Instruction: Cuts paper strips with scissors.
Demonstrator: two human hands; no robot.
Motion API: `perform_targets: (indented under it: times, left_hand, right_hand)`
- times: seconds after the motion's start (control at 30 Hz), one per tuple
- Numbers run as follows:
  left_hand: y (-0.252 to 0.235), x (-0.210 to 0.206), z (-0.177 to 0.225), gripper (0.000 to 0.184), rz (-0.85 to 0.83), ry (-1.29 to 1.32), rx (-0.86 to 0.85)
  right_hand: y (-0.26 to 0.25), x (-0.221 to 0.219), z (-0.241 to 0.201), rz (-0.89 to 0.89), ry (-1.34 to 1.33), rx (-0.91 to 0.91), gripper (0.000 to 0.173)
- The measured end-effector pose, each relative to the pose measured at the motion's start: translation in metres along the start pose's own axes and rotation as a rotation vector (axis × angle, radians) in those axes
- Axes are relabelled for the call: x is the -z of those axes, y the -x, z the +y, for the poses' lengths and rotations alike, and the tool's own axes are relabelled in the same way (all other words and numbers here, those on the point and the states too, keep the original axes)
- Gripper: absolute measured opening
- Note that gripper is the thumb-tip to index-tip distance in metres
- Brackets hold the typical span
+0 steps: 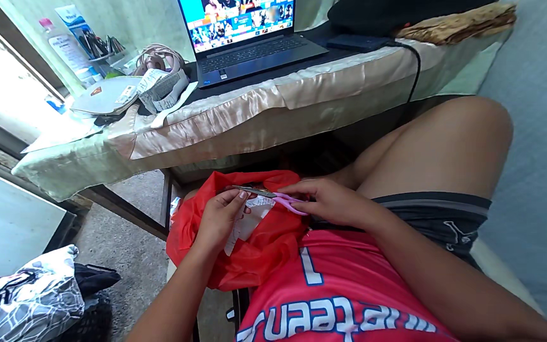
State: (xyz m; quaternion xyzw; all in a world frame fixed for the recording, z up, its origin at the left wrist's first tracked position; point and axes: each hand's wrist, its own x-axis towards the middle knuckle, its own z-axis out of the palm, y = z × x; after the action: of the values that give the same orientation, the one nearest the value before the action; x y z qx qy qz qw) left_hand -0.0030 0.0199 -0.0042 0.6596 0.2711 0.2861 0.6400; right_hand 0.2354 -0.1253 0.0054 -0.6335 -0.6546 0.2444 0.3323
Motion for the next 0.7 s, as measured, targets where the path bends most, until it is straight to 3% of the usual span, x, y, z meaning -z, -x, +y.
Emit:
perform_targets:
  times: [0.7]
  left_hand:
    - [-0.0023,0.0023,0.0005,0.023,-0.066,0.092,0.095]
  right_hand:
    - [-0.0012,0.0009,-0.0006,0.002,0.049,0.027,0.043]
